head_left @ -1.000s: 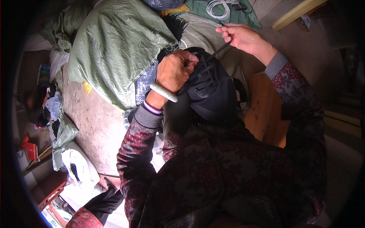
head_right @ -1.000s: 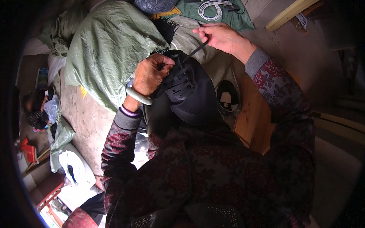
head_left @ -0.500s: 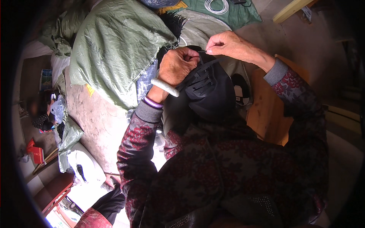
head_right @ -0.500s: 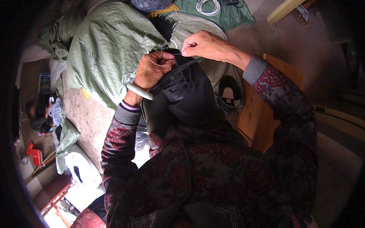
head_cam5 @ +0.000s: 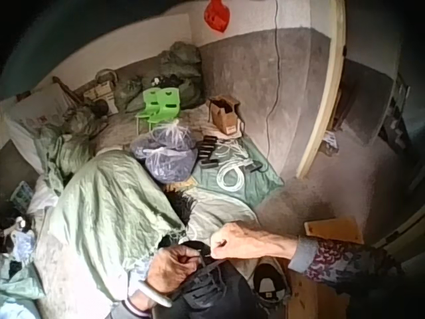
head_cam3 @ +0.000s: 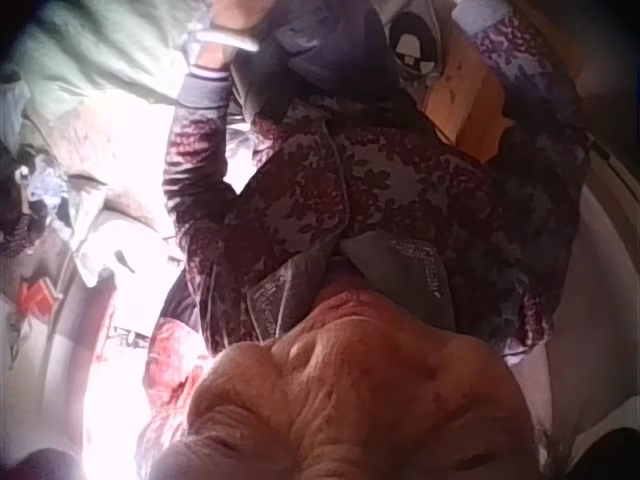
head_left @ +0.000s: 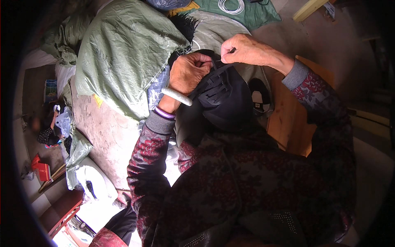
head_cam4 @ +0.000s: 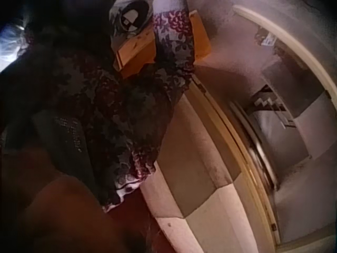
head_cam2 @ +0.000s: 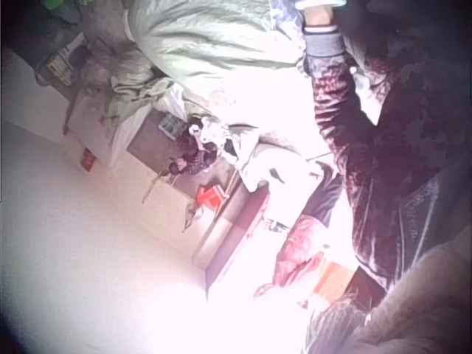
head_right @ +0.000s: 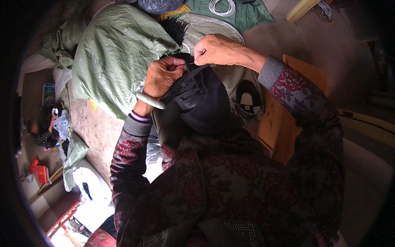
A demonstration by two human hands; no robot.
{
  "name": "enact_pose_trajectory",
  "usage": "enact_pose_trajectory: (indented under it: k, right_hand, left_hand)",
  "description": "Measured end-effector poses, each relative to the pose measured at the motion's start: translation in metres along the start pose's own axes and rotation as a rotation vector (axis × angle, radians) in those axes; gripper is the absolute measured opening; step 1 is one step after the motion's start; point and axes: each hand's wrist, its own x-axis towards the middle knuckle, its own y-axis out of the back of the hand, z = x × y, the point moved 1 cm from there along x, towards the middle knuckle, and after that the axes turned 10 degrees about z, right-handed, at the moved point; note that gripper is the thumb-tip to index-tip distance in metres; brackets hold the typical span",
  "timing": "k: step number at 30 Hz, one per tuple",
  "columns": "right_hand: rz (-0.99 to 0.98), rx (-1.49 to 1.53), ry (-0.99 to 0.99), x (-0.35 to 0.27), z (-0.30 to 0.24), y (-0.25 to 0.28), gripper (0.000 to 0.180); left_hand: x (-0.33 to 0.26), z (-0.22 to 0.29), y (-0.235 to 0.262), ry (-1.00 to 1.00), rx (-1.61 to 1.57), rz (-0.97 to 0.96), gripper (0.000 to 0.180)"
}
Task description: The person is lacing up black athletic shoes.
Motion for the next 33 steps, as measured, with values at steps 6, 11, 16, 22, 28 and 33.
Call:
enact_pose_trajectory:
  k: [6,11,16,22,28,33]
  right_hand:
    - [-0.006,-0.095,-0.010,0.007,-0.009,0.000,0.017]
    - [0.042,-0.109,0.035,0.011,-0.011,-0.005,0.016]
    - [-0.140,0.479,-0.415,0.013,-0.005,-0.009,0.010]
    - [-0.113,0.127,-0.107,0.023,0.005,-0.010,0.020]
    - [-0.099,-0.044,-0.008,0.023,-0.001,-0.008,0.023]
    - [-0.203,0.048,-0.221,0.023,0.003,-0.007,0.022]
  left_hand:
    - [-0.011,0.012,-0.002,-0.130,0.133,0.113,0.015]
    - [-0.014,0.018,-0.001,-0.273,0.335,0.187,0.015]
    - [-0.011,0.007,-0.002,-0.281,0.192,0.188,0.017]
    - [-0.006,0.002,-0.001,-0.170,0.126,0.142,0.019]
    - [-0.004,-0.001,-0.004,-0.197,0.102,0.112,0.020]
    - [-0.005,0.006,-0.001,-0.144,0.093,0.050,0.013]
